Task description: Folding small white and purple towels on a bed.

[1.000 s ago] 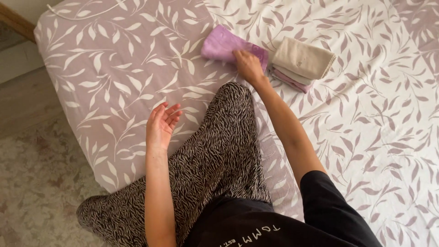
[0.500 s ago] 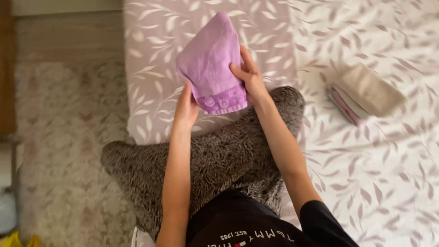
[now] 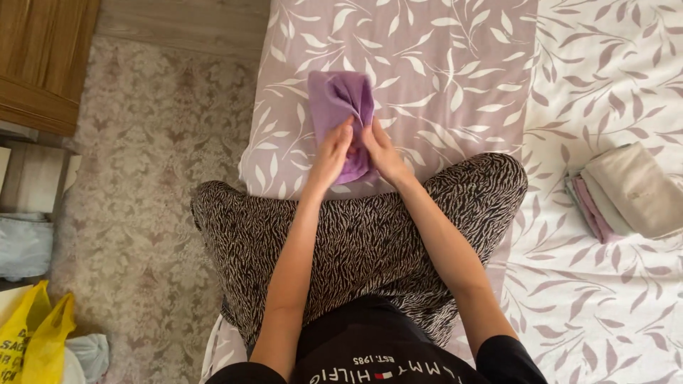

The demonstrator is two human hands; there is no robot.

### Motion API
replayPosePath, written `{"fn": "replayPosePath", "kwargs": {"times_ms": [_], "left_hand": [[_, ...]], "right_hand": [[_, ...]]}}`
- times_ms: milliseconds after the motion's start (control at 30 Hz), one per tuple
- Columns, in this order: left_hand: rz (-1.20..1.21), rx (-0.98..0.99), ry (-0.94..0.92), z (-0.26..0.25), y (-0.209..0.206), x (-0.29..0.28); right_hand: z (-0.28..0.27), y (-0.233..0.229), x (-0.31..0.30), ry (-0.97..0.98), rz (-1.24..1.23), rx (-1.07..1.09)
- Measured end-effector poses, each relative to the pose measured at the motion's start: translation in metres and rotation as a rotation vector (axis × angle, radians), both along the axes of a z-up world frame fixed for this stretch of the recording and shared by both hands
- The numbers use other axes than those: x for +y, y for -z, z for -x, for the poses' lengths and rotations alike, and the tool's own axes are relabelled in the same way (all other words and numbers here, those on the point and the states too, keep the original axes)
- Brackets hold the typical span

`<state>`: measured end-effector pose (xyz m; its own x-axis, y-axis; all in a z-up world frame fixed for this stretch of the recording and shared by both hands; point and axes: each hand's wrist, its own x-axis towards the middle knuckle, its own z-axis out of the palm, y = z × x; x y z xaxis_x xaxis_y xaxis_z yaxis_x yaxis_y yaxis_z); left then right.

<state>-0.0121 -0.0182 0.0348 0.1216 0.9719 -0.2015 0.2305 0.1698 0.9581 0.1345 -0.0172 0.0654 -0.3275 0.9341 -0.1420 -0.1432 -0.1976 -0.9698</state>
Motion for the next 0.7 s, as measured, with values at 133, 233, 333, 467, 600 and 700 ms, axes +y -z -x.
{"fn": "replayPosePath", "kwargs": {"times_ms": [133,233,333,467,600,700], "left_hand": [[0.004,0.156,0.015,-0.01,0.034,-0.002],[-0.072,0.293,0.005,-0.015,0.008,-0.009],[-0.309,0.505,0.052,-0.018,-0.014,-0.015],[-0.559,0.665,0.116,-0.023,0.002,-0.017],[-0.601,0.696,0.038,-0.023,0.026,-0.019],[-0.619,0.672,-0.059,-0.02,0.038,-0.016]], "right_hand": [[-0.013,0.058,0.022,0.143,0.226,-0.025],[-0.022,0.067,0.027,0.254,0.296,0.113],[-0.02,0.054,0.026,0.321,0.379,0.191],[-0.019,0.05,0.024,0.336,0.41,0.266],[-0.021,0.054,0.025,0.325,0.401,0.284],[-0.021,0.06,0.026,0.305,0.367,0.311]]}}
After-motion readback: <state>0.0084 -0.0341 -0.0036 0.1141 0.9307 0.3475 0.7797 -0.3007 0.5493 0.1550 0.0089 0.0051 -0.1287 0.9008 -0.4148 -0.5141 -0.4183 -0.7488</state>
